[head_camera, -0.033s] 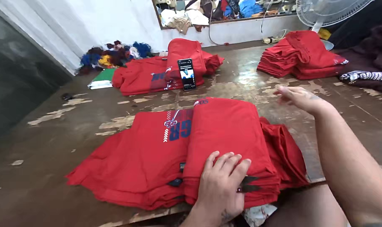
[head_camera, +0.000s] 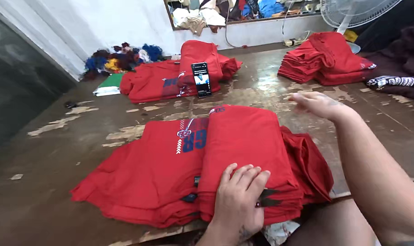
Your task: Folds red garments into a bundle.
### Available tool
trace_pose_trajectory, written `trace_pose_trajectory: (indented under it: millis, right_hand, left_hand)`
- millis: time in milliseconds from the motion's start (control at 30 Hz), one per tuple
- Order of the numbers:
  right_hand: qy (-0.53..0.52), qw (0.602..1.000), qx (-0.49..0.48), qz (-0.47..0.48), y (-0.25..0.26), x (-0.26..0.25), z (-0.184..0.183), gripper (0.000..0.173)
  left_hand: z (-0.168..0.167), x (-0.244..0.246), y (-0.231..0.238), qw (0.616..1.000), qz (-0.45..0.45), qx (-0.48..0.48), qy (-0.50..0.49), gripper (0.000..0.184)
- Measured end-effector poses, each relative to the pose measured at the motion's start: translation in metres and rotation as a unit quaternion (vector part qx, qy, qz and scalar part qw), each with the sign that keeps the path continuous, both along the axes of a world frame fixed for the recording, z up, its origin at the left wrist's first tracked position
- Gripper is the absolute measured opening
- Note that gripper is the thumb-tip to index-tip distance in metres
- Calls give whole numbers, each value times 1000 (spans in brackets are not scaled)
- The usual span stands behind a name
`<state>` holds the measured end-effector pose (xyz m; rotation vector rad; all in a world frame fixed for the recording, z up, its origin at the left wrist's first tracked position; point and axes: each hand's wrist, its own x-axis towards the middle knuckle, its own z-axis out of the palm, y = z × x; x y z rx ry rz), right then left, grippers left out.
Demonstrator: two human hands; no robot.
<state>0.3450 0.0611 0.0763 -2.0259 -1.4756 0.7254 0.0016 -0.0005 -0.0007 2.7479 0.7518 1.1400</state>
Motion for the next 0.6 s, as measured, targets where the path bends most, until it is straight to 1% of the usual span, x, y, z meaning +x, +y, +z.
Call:
trace_pose_trajectory:
  millis: [33, 67, 133, 167, 200, 267, 333, 400, 467, 500, 533, 600]
  right_hand:
    - [-17, 999, -27, 16, 9, -25, 10, 60]
    - [-33, 997, -65, 24, 23, -44, 9, 65]
    - [-45, 989, -141, 7, 57, -63, -15, 78]
    - [-35, 986, -162, -2, 72, -65, -33, 81]
    - [-15, 985, -171, -1, 83, -67, -49, 78]
    - [26, 990, -137, 10, 95, -67, -69, 71]
    - [26, 999, -35, 18, 96, -69, -68, 62]
    - [17, 994, 102, 34, 89, -82, -43, 50]
    - [22, 978, 204, 46, 83, -102, -18, 46]
    - [27, 973, 224, 50, 85, -109, -15, 45]
    - [29, 975, 217, 50, 91, -112, -23, 45]
    - [18, 991, 124, 42, 109, -108, -67, 50]
  left_hand:
    - [0, 2, 0, 1000, 0, -2, -18, 36]
    - [1, 3, -1, 1000, 7, -2, -29, 36]
    - [4, 3, -6, 999, 34, -9, -14, 38]
    - [7, 2, -8, 999, 49, -20, 13, 39]
    - [9, 0, -9, 997, 57, -30, 42, 41]
    - [10, -6, -9, 994, 60, -41, 82, 43]
    - [6, -19, -7, 994, 59, -44, 83, 42]
    - [5, -34, -4, 994, 60, -43, 76, 41]
    - [6, -44, -4, 995, 69, -36, 56, 39]
    - [4, -45, -4, 996, 76, -30, 47, 37]
    - [2, -45, -5, 995, 85, -25, 42, 36]
    - [-1, -44, -5, 993, 110, -29, 45, 38]
